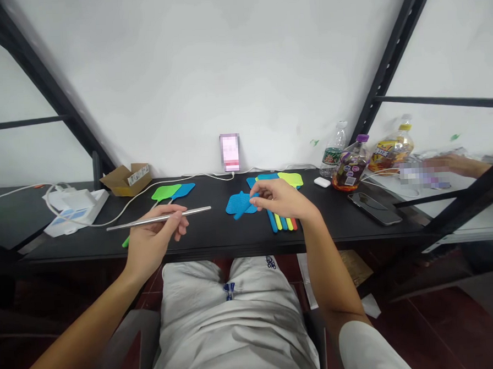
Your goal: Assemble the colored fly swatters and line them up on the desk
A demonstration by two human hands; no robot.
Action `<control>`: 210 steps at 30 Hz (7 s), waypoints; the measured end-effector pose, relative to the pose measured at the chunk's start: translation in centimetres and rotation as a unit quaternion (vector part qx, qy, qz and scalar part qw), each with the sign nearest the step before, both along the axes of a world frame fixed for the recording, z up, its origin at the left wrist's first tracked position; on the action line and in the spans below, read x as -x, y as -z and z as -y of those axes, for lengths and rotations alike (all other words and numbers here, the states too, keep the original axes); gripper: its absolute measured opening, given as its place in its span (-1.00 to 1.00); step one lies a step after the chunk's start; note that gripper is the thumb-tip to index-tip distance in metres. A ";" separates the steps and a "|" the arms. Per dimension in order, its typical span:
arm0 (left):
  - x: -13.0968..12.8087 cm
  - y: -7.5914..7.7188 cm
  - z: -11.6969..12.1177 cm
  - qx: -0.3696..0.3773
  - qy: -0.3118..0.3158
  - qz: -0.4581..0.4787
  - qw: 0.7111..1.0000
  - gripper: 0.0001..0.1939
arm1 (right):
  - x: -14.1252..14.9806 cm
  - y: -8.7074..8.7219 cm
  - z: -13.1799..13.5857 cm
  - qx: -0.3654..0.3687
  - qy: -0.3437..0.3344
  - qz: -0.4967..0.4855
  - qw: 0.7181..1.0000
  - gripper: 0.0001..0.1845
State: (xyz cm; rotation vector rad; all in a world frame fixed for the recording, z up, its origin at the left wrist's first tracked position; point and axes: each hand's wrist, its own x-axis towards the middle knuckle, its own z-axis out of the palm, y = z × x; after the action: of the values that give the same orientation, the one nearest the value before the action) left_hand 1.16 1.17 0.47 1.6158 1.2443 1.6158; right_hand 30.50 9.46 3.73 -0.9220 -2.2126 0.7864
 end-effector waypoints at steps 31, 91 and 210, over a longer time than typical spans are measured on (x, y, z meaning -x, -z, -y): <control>1.8 2.3 -2.5 0.027 -0.066 -0.207 0.976 -0.66 | 3.9 3.4 -2.6 -0.016 -0.060 0.129 0.990 -0.86; -0.5 3.7 -2.4 -0.046 0.063 0.036 0.996 -0.76 | 6.4 1.9 0.1 0.010 0.001 -0.291 0.957 -0.62; 2.5 4.7 -5.4 0.158 0.070 -0.077 0.982 -0.62 | 8.4 6.0 -1.0 -0.033 0.039 0.396 0.917 0.01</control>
State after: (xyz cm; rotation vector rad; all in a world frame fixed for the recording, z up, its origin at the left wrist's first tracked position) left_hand -1.36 6.61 -4.26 1.6058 1.3541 1.1582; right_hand 22.11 10.48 -2.31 -1.4677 -2.8250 0.3034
